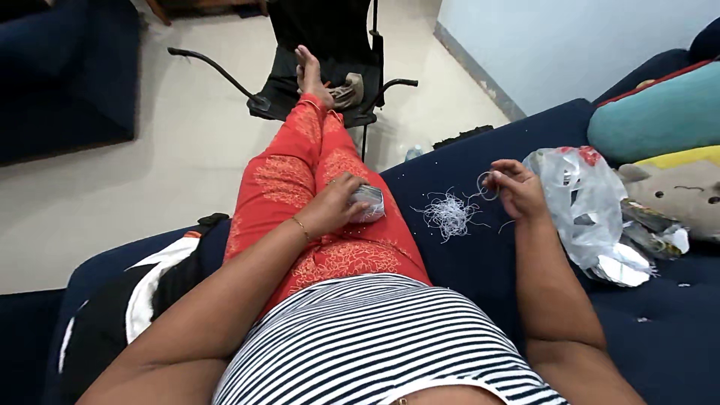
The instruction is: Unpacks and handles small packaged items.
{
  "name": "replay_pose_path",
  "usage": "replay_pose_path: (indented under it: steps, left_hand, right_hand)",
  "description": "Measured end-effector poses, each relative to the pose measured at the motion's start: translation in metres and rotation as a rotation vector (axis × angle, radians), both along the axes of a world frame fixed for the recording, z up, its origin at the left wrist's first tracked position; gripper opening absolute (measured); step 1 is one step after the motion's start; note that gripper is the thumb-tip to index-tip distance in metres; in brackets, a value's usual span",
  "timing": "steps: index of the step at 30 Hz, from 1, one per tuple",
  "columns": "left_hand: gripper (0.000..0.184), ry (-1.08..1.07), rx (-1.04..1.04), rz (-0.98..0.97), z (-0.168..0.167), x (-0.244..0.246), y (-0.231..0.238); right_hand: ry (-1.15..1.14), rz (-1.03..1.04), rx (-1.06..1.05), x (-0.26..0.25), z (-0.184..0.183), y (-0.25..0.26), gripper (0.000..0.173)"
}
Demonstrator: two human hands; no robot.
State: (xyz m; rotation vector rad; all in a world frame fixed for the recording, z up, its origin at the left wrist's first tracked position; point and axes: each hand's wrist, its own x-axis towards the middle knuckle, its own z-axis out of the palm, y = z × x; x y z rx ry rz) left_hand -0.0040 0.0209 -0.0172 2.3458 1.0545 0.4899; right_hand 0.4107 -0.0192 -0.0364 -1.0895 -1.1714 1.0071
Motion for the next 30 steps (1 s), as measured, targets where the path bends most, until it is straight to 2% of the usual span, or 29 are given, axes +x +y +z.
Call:
replay_pose_path:
  steps: [4, 7, 9, 10, 12, 14, 17, 20, 23, 26, 27, 30]
  left_hand:
    - [0.039, 0.000, -0.014, -0.022, 0.002, -0.002, -0.002]
    - [0.064, -0.042, -0.039, 0.003, -0.004, -0.005, -0.001]
    - [0.082, -0.117, -0.080, 0.058, -0.009, -0.007, -0.002]
    - [0.084, -0.162, -0.093, 0.083, -0.011, -0.007, -0.003]
    - [0.072, -0.221, -0.081, 0.098, -0.014, -0.009, -0.004]
    - [0.049, -0.264, -0.003, 0.104, -0.017, -0.009, -0.008]
    - [0.045, -0.321, 0.070, 0.189, -0.016, 0.001, -0.015]
    - [0.036, -0.288, 0.075, 0.261, -0.017, 0.009, -0.012]
    - [0.040, -0.109, 0.004, 0.232, -0.014, 0.012, -0.006]
    - [0.049, -0.035, -0.027, 0.144, -0.012, 0.007, -0.005]
    - [0.050, -0.042, -0.030, 0.114, -0.011, 0.004, -0.006]
    - [0.048, -0.070, -0.055, 0.070, -0.006, 0.002, -0.015]
  right_hand:
    - [0.162, -0.016, -0.107, -0.030, 0.001, 0.003, 0.021]
    - [0.242, -0.014, -0.262, -0.065, -0.001, 0.005, 0.023]
    - [0.282, 0.067, -0.286, -0.087, -0.004, 0.006, 0.028]
    - [0.283, 0.117, -0.262, -0.097, -0.005, 0.007, 0.032]
    - [0.247, 0.193, -0.183, -0.116, -0.007, 0.010, 0.038]
    - [0.153, 0.221, -0.087, -0.135, -0.007, 0.012, 0.039]
    - [-0.109, 0.192, 0.015, -0.168, -0.008, 0.013, 0.039]
    - [-0.369, 0.185, 0.039, -0.210, -0.019, 0.009, 0.056]
    - [-0.542, 0.141, 0.179, -0.243, -0.046, 0.012, 0.071]
    - [-0.512, 0.244, 0.249, -0.236, -0.055, 0.014, 0.093]
    - [-0.496, 0.296, 0.266, -0.230, -0.055, 0.014, 0.096]
    - [-0.496, 0.297, 0.256, -0.226, -0.054, 0.008, 0.079]
